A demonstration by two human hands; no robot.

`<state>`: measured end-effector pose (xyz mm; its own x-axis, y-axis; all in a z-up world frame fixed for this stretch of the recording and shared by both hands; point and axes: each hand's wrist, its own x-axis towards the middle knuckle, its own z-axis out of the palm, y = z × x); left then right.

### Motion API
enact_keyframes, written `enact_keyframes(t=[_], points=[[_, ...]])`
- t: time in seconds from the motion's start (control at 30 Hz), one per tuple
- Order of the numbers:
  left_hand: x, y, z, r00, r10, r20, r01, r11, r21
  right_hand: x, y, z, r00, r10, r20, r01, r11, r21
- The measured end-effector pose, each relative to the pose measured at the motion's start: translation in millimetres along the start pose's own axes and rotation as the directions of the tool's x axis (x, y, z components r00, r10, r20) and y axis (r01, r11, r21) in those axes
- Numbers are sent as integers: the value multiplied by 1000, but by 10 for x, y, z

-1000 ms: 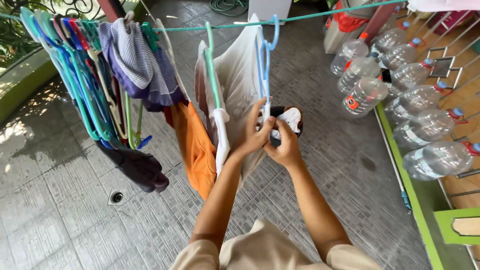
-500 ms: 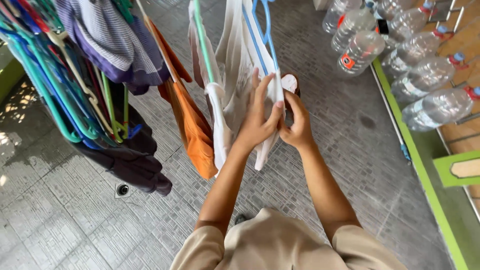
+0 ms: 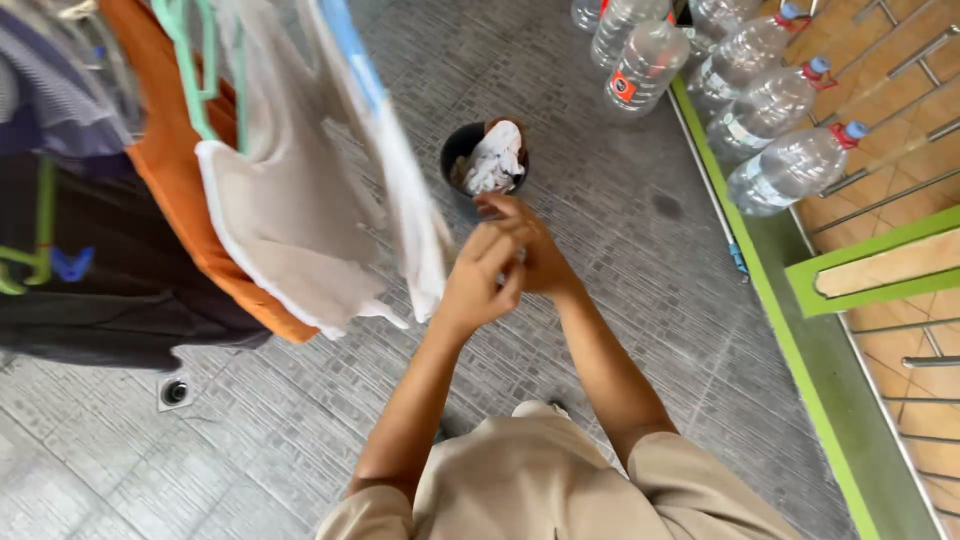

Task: The person folds a white cloth, then places it on a blue hanger and hangs it on a clothesline. They repeat this process with another white cloth, ensuring each item is spread out on the line.

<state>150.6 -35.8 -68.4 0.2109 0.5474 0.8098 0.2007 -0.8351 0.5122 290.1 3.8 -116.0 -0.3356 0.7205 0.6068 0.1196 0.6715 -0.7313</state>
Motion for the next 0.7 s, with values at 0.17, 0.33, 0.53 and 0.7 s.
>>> enact_keyframes(t=[0.17, 0.33, 0.53, 0.7], points=[[-1, 7, 773, 945, -327, -26, 318, 931, -177, -510, 100, -836, 991, 101, 88, -93, 991, -95], [-125, -140, 1629, 899, -437, -6, 427, 882, -200, -1031, 749, -1625, 945, 280, 168, -267, 959, -95], [-269, -286, 2179, 714, -690, 123, 698, 684, -212, -1214, 1041, -2153, 907, 364, 213, -352, 931, -91], [-341, -661, 2293, 672, -728, 136, 739, 647, -188, -1167, 1465, -2236, 881, 446, 159, -456, 890, 31]])
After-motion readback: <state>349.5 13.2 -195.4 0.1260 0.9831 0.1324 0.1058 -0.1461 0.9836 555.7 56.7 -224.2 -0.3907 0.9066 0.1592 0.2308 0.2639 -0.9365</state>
